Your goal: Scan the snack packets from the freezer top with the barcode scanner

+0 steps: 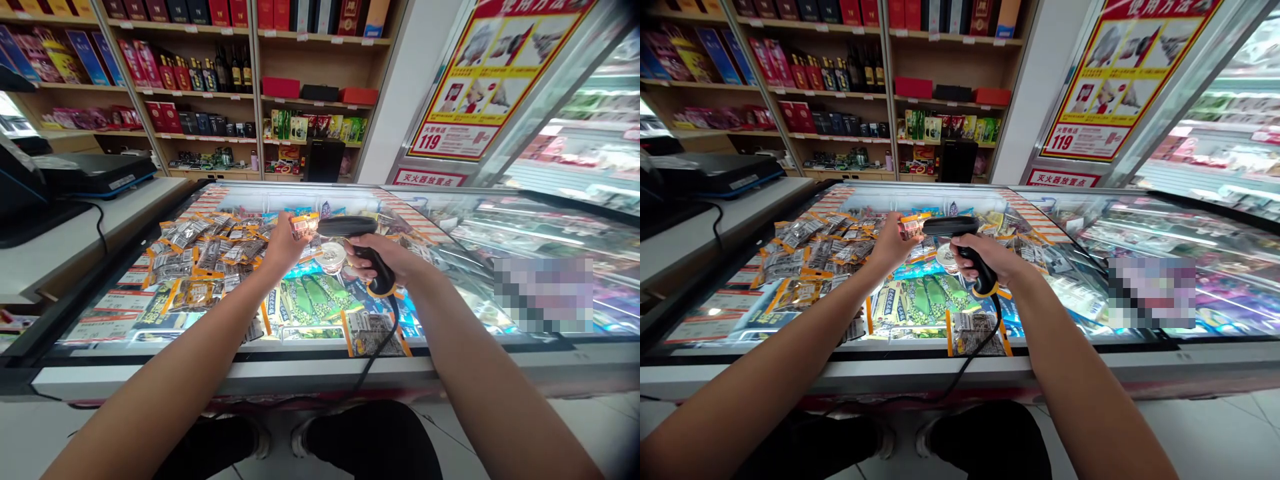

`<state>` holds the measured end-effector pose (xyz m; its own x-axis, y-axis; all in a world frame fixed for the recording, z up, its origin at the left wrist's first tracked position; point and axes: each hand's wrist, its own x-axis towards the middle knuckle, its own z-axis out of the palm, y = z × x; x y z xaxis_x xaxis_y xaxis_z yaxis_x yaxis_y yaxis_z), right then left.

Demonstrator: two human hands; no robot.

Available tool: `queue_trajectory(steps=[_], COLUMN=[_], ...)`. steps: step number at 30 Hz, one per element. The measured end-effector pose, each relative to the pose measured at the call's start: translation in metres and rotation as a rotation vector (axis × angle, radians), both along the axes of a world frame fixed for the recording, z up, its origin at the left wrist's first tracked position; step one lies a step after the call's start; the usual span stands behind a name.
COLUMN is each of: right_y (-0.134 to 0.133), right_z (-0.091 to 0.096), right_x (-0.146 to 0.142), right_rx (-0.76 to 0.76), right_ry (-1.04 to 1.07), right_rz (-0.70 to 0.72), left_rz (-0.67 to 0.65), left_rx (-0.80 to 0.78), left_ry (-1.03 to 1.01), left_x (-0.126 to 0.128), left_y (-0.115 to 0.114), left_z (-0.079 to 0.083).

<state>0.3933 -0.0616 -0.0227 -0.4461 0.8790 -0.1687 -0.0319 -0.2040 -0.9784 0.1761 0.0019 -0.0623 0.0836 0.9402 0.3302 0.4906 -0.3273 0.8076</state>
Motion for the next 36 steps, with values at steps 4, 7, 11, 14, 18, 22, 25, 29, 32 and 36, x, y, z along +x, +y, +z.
queue_trajectory(steps=[4,7,11,14,18,22,25,29,32,36], right_y=[0.001,0.004,0.009,0.011,0.007,0.0,-0.002,-0.001,-0.002,-0.005], right_z=[0.0,-0.001,-0.001,0.001,0.009,0.017,0.019,0.018,0.016,0.013], right_x=[0.003,0.006,0.007,0.007,0.009,0.011,0.011,0.012,0.014,0.022], right_rx=[0.024,0.03,0.026,0.044,0.038,0.086,0.109,0.099,0.098,0.117], right_ry=[0.019,0.076,0.152,0.235,0.317,0.294,0.287,0.274,0.209,0.059], right_rz=[-0.006,-0.066,-0.184,-0.24,-0.234,-0.222,-0.213,-0.19,-0.134,0.058], left_rz=[-0.011,0.007,0.152,0.014,-0.571,-0.83,-0.898,-0.802,-0.688,-0.552], left_rx=[0.009,0.074,0.332,0.36,0.184,0.202,0.14,-0.036,0.0,0.058], left_ry=[0.07,0.316,0.722,0.81,0.729,0.738,0.647,0.461,0.372,0.348], left_x=[-0.003,-0.01,-0.011,0.002,0.026,0.039,0.037,0.021,0.005,-0.016], left_y=[0.001,-0.003,-0.018,-0.037,-0.066,-0.083,-0.08,-0.062,-0.042,-0.02], left_z=[0.001,0.005,0.014,0.016,0.008,-0.001,-0.001,0.007,0.014,0.026])
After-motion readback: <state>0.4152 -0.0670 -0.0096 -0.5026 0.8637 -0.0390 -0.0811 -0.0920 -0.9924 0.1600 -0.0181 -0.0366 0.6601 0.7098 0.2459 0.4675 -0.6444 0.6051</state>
